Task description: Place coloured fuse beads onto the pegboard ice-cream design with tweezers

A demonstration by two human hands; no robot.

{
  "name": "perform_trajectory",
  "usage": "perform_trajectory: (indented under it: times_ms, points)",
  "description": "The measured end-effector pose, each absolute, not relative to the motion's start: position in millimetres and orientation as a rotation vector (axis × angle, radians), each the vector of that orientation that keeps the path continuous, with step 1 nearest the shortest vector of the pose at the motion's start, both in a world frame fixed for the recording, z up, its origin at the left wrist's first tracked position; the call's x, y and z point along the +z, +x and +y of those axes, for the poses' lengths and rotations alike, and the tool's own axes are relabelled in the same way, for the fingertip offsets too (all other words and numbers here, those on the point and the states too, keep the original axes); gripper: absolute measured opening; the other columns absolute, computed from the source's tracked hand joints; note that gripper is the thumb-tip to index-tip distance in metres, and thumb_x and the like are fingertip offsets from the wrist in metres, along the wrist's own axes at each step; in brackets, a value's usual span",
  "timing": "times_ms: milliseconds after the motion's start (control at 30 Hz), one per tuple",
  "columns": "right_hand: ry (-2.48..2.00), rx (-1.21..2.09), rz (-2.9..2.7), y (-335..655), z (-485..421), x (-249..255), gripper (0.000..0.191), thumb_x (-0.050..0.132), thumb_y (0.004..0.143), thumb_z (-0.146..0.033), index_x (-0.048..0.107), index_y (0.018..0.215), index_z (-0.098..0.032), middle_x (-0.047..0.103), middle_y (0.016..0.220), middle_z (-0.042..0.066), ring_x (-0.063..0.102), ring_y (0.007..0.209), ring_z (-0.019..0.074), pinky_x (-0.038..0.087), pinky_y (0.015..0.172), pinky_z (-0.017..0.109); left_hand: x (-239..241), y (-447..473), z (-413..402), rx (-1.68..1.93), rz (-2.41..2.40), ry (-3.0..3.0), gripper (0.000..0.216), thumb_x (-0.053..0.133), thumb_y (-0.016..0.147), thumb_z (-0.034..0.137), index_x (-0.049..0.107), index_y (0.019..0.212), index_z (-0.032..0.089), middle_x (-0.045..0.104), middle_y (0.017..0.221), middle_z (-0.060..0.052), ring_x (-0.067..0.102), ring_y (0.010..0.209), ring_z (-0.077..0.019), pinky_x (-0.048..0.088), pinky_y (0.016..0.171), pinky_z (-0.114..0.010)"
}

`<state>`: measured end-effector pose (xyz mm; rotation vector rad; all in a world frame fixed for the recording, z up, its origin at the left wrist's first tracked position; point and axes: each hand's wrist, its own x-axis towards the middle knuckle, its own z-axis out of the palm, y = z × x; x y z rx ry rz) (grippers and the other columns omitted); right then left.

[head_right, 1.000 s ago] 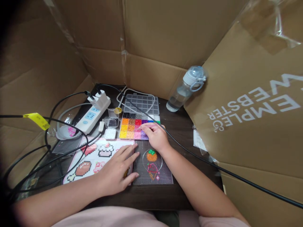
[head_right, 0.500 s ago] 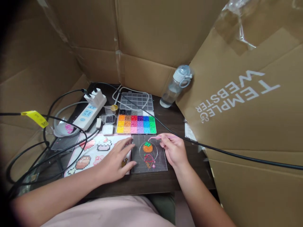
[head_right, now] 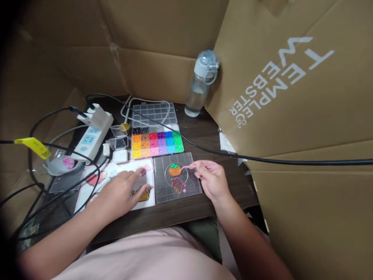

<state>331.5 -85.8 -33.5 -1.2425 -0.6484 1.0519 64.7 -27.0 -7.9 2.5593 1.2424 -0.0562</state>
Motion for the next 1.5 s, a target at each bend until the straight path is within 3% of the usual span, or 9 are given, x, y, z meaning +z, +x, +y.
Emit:
perform_trajectory:
  times_ms: [167,333,467,667,833,967,1200,1500]
  points:
    - [-1.291,1.023,-0.676,331.1,-86.2,-36.5,0.027,0.084,0.061,-0.042,0.075,0.069,-0.019,0.074,0.066,0.010,0.047,0.047,0.0126,0.034,0.046,0.030,1.1,69.0,-22.7,-0.443,1.330,2.513,0.054,0.032,0.096,0.046,0.044,0.140,0.017,0.073,0.090,-0.015,0.070,0.083,-0.0319,0.049,0.065,-0.038]
    - [-1.328,0.976,-0.731,330.2,-88.4,-39.9,0.024,0.081,0.066,-0.043,0.076,0.073,-0.020,0.074,0.067,0.007,0.048,0.047,0.0121,0.041,0.049,0.031,3.9,71.4,-17.8,-0.576,1.328,2.474,0.059,0.030,0.096,0.050,0.041,0.145,0.020,0.074,0.085,-0.015,0.071,0.080,-0.0357,0.047,0.063,-0.038]
    - [-1.377,0.910,-0.894,333.1,-97.5,-42.4,0.018,0.074,0.076,-0.040,0.077,0.077,-0.022,0.074,0.073,0.006,0.054,0.052,0.0136,0.047,0.055,0.032,3.5,67.0,-13.2,-0.575,1.312,2.439,0.061,0.034,0.094,0.053,0.040,0.146,0.023,0.073,0.079,-0.012,0.070,0.078,-0.0321,0.045,0.063,-0.035]
    - [-1.510,0.739,-1.095,334.2,-109.1,-38.4,0.027,0.068,0.081,-0.047,0.078,0.077,-0.022,0.075,0.078,0.009,0.067,0.071,0.0232,0.054,0.066,0.038,3.6,58.8,-7.8,-0.594,1.209,2.389,0.071,0.043,0.089,0.059,0.031,0.151,0.025,0.070,0.076,-0.010,0.067,0.081,-0.0322,0.044,0.066,-0.034]
    - [-1.395,0.755,-1.191,328.7,-108.2,-38.8,0.014,0.068,0.083,-0.033,0.078,0.080,-0.024,0.076,0.078,0.006,0.069,0.074,0.0224,0.055,0.073,0.039,0.4,57.2,-8.1,-0.566,1.197,2.394,0.072,0.045,0.088,0.058,0.031,0.151,0.025,0.069,0.075,-0.009,0.067,0.080,-0.0324,0.044,0.067,-0.034]
    - [-1.416,0.756,-1.267,326.8,-106.8,-40.0,0.014,0.066,0.085,-0.030,0.077,0.079,-0.023,0.076,0.080,0.007,0.070,0.076,0.0232,0.055,0.077,0.041,-1.0,57.0,-8.3,-0.553,1.187,2.362,0.072,0.048,0.088,0.055,0.032,0.151,0.024,0.067,0.068,-0.007,0.066,0.076,-0.0310,0.045,0.066,-0.033]
    - [-1.407,0.690,-1.389,324.6,-104.8,-35.6,0.017,0.062,0.087,-0.020,0.078,0.082,-0.024,0.077,0.081,0.006,0.072,0.076,0.0219,0.056,0.080,0.039,4.4,58.0,-10.4,-0.572,1.190,2.397,0.073,0.050,0.088,0.053,0.032,0.151,0.022,0.073,0.085,-0.015,0.069,0.087,-0.0356,0.048,0.070,-0.038]
    - [-1.448,0.558,-1.481,331.3,-101.5,-39.0,0.015,0.066,0.085,-0.030,0.079,0.080,-0.027,0.078,0.077,0.006,0.075,0.073,0.0229,0.061,0.080,0.036,2.6,54.5,-13.4,-0.455,1.195,2.403,0.075,0.055,0.085,0.055,0.035,0.149,0.020,0.074,0.088,-0.015,0.070,0.085,-0.0353,0.052,0.069,-0.042]
